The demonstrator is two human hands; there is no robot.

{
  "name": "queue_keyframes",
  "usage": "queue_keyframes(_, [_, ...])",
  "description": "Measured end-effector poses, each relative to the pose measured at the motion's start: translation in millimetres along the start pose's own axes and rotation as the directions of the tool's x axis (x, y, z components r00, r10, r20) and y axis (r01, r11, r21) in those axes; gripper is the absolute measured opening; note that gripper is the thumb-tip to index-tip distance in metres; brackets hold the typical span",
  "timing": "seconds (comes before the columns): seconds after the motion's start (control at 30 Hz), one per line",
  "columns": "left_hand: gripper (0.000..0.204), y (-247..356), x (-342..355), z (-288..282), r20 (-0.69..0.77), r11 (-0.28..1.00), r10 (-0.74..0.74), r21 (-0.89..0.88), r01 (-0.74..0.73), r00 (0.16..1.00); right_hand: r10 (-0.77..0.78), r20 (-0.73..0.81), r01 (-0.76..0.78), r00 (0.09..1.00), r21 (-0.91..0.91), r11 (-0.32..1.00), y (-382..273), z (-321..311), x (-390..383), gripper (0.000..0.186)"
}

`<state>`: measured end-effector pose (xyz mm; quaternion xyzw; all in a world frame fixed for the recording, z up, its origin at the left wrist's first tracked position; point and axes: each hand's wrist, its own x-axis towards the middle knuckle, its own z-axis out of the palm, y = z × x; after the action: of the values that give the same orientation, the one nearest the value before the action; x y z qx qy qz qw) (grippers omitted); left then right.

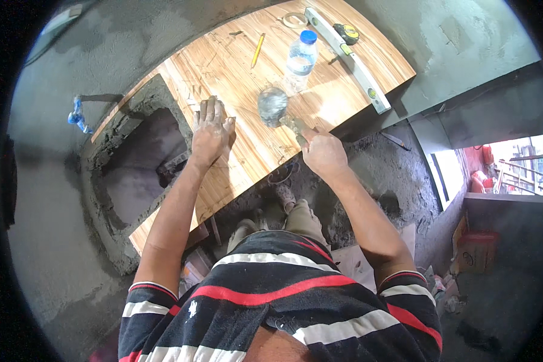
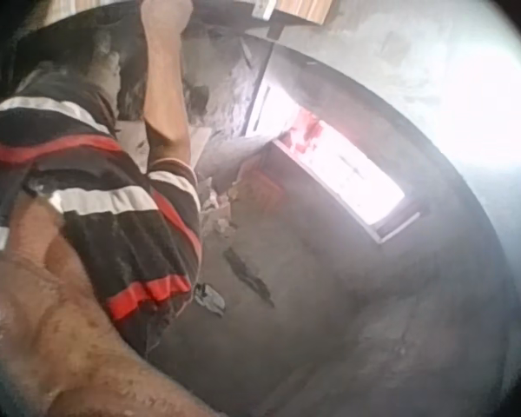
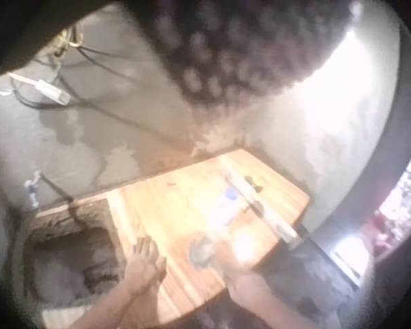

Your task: The person applies mortar onto the back of tile pieces using a trowel, places them onto a countertop structure by hand, and taps them into place with a mallet.

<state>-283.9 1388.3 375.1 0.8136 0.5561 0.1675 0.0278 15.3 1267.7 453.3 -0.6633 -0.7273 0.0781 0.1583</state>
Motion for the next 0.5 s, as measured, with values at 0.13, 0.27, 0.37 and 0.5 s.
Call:
queue_keyframes(0.13, [0.068,-5,-1,2,0.059,1.0,-0.023,0.003,0.023,0.998,0.067,0.108,-0.06,0.992,-0.066,0.996,-9,-5,12,0.043])
queue_keyframes(0.27, [0.064,-1,-2,0,-0.015,0.998,-0.013,-0.067,0.012,1.0,-0.112,-0.04,0.106,0.993,-0.12,0.987,2,13,9,0.042])
queue_keyframes(0.37, [0.063,-2,-2,-2,-0.02,0.998,-0.002,-0.067,0.001,1.0,0.071,0.082,-0.071,0.994,-0.002,0.997,-14,2,29,0.042])
queue_keyframes(0.5, [0.062,26,-8,10,-0.095,0.999,-0.003,-0.046,-0.002,0.995,-0.124,-0.083,0.132,0.989,0.098,0.986,-29,21,84,0.04])
